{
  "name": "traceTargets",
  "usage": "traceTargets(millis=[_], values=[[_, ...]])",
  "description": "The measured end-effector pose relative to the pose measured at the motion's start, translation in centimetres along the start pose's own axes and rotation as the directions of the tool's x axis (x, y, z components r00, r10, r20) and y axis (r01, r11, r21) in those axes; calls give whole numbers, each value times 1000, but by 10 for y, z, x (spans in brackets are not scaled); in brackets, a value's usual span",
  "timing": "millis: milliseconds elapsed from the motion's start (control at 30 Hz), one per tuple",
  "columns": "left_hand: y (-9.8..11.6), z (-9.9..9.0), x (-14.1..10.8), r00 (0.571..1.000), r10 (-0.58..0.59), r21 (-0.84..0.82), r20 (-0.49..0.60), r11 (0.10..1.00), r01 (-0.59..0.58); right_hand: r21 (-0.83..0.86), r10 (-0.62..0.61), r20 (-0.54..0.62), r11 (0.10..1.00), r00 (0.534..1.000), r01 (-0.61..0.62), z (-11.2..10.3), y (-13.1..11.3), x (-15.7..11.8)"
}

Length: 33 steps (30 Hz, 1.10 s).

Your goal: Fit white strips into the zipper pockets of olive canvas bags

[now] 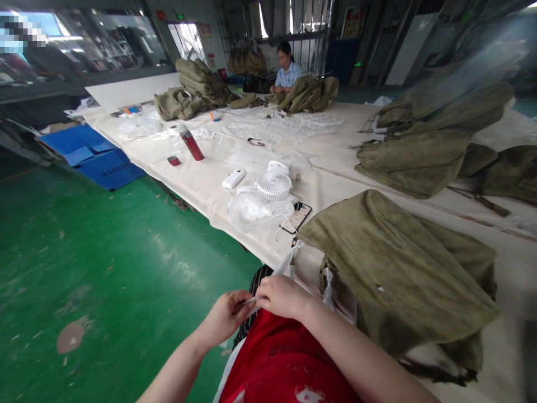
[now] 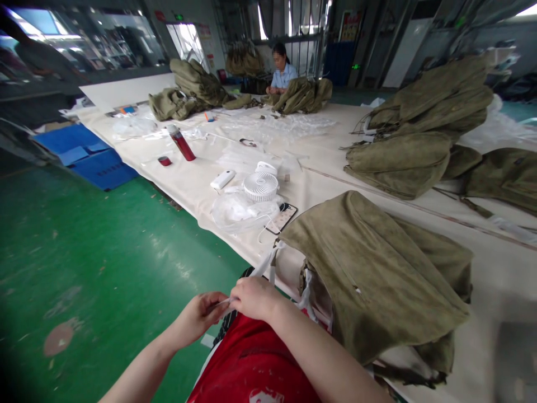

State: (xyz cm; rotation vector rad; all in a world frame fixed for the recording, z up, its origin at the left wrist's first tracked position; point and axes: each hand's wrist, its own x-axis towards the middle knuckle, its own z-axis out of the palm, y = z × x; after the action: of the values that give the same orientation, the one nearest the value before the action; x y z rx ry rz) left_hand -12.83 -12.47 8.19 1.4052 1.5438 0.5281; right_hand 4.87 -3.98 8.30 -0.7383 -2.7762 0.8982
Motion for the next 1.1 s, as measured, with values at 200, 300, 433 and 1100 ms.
traceTargets(millis=[200,300,433,1100], values=[[-1,2,4,998,-69,-92,2,993,69,-30,-57,-57,998,997,55,5,1,-2],[-1,3,6,988,-155,-303,19,941,153,-77,-66,-91,995,994,59,7,-3,-4],[0,1,6,978,-197,-483,74,851,208,-86,-67,-127,995,990,56,4,-5,-6],[8,-2,7,986,-95,-101,135,989,109,-25,-91,-85,996,992,89,10,3,-11]])
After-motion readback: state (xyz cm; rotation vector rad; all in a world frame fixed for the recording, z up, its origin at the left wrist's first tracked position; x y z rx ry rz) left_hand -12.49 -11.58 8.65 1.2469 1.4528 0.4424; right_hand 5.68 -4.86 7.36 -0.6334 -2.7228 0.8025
